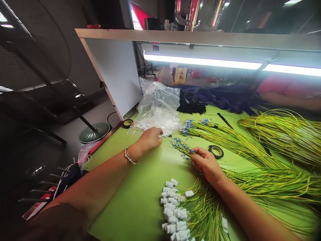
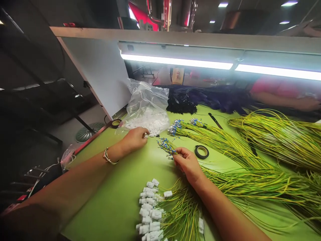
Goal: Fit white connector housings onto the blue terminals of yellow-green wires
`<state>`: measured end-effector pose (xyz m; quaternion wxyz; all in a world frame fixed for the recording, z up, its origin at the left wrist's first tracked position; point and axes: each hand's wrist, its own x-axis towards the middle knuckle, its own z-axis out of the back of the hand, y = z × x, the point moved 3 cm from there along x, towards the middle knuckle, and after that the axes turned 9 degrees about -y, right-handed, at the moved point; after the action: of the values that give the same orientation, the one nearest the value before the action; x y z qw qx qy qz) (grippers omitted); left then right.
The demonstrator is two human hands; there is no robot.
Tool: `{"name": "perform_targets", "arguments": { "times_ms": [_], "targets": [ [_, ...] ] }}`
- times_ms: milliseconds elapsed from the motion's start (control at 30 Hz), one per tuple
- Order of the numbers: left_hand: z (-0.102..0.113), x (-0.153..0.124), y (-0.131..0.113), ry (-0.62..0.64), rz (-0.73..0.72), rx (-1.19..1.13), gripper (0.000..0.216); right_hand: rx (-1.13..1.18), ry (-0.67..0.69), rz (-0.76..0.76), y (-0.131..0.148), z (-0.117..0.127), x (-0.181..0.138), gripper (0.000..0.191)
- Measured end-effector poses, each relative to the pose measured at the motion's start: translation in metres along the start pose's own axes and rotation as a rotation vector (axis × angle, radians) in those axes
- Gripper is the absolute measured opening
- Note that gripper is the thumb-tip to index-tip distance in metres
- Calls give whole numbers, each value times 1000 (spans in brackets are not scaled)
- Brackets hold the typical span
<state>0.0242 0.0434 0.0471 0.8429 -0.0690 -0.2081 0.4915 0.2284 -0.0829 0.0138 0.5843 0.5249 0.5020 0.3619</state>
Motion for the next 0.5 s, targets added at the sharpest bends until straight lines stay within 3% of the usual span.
{"name": "perform_targets", "arguments": {
  "times_ms": [67, 167, 267, 367, 500],
  "targets": [
    [-2, -2, -7, 86, 73, -238, 27, 17, -12, -18, -2, 1, 1, 29],
    [-17, -15, -26, 358, 274, -819, 15, 44, -19, -33, -3, 2, 2, 29],
    [-35, -34, -48, 522, 490, -1322, 27, 65, -51, -19, -3, 3, 2, 30],
    [-45, -47, -59, 560, 651, -1527, 35, 29, -69, 20, -4, 4, 1, 29],
    [-46, -49, -61, 589, 705, -1582, 26, -70, -57, 102, -4, 4, -1, 26]
  ]
}}
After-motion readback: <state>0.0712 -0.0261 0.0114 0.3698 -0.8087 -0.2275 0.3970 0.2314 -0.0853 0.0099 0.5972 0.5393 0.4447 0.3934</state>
